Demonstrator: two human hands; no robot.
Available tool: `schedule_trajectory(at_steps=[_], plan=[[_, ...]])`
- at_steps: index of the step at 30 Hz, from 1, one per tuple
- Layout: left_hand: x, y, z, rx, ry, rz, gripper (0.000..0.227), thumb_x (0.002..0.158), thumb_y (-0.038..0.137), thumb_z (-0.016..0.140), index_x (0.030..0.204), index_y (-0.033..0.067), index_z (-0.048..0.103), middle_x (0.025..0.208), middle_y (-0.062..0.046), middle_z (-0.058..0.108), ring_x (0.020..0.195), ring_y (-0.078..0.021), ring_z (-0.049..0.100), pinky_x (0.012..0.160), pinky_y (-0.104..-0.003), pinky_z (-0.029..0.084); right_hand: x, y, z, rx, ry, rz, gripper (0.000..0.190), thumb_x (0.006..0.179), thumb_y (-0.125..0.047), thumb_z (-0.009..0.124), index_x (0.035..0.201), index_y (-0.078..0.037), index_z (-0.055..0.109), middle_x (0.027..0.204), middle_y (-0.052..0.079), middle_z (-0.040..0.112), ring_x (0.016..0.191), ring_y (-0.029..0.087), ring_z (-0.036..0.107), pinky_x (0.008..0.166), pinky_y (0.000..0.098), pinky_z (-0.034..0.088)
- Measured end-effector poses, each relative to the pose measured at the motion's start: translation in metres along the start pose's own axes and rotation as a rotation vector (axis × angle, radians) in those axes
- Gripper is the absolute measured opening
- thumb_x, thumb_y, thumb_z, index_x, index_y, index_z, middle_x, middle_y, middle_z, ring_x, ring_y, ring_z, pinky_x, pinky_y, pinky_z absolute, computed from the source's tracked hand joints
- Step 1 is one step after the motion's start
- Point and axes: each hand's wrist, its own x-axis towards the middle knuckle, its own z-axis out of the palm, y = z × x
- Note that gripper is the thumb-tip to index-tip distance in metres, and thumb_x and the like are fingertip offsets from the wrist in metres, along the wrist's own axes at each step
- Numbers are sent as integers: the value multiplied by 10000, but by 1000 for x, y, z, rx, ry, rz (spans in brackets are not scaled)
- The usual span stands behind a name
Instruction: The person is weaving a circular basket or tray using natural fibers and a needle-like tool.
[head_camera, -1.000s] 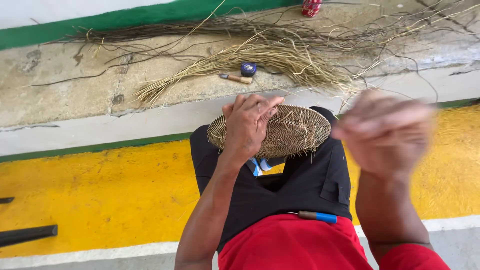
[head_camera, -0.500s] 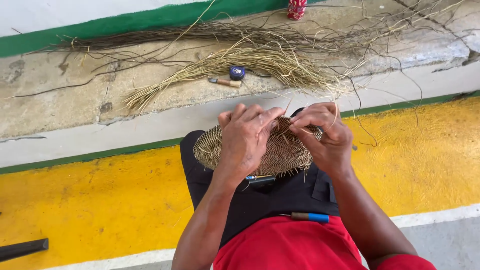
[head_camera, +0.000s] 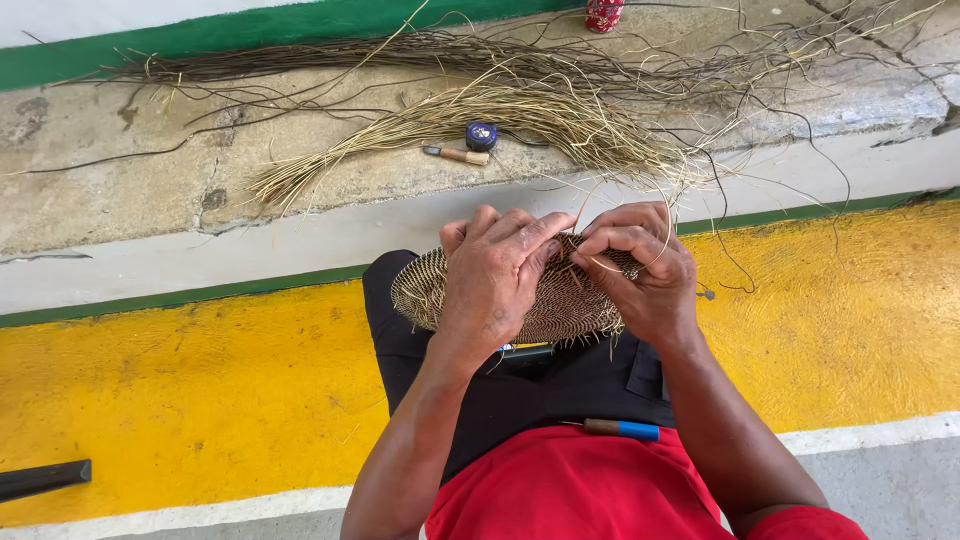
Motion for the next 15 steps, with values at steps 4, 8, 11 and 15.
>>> schedule_trajectory(at_steps=[4, 8, 11, 15], plan=[[-3, 1, 3, 38, 16, 18, 339, 936, 137, 714, 1262, 226, 713, 987, 58, 678, 932, -183, 558, 909, -379, 336, 2, 1, 6, 19, 24, 40, 218, 848, -56, 864, 984, -117, 705, 1051, 11, 694, 1045, 185, 620, 921, 337, 503], [-6, -3, 6, 22, 37, 21, 334, 947, 136, 717, 1267, 229, 709, 991, 71, 674, 924, -175, 552, 921, -378, 336, 4, -1, 9, -29, 38, 21, 236, 817, -49, 880, 983, -122, 728, 1043, 22, 681, 1024, 192, 635, 894, 337, 510], [-5, 2, 3, 34, 21, 0, 353, 932, 127, 709, 1269, 231, 712, 968, 75, 665, 917, -172, 554, 922, -383, 337, 2, 0, 5, 27, 67, 42, 260, 836, -40, 876, 1009, -107, 693, 1087, 30, 652, 1066, 199, 628, 923, 346, 523], [-7, 3, 2, 20, 22, 35, 336, 947, 132, 710, 1268, 231, 710, 978, 72, 662, 936, -180, 550, 938, -390, 333, 5, 20, -4, 25, 39, -22, 238, 826, -29, 876, 981, -143, 736, 1044, 22, 635, 1030, 179, 625, 867, 319, 539]])
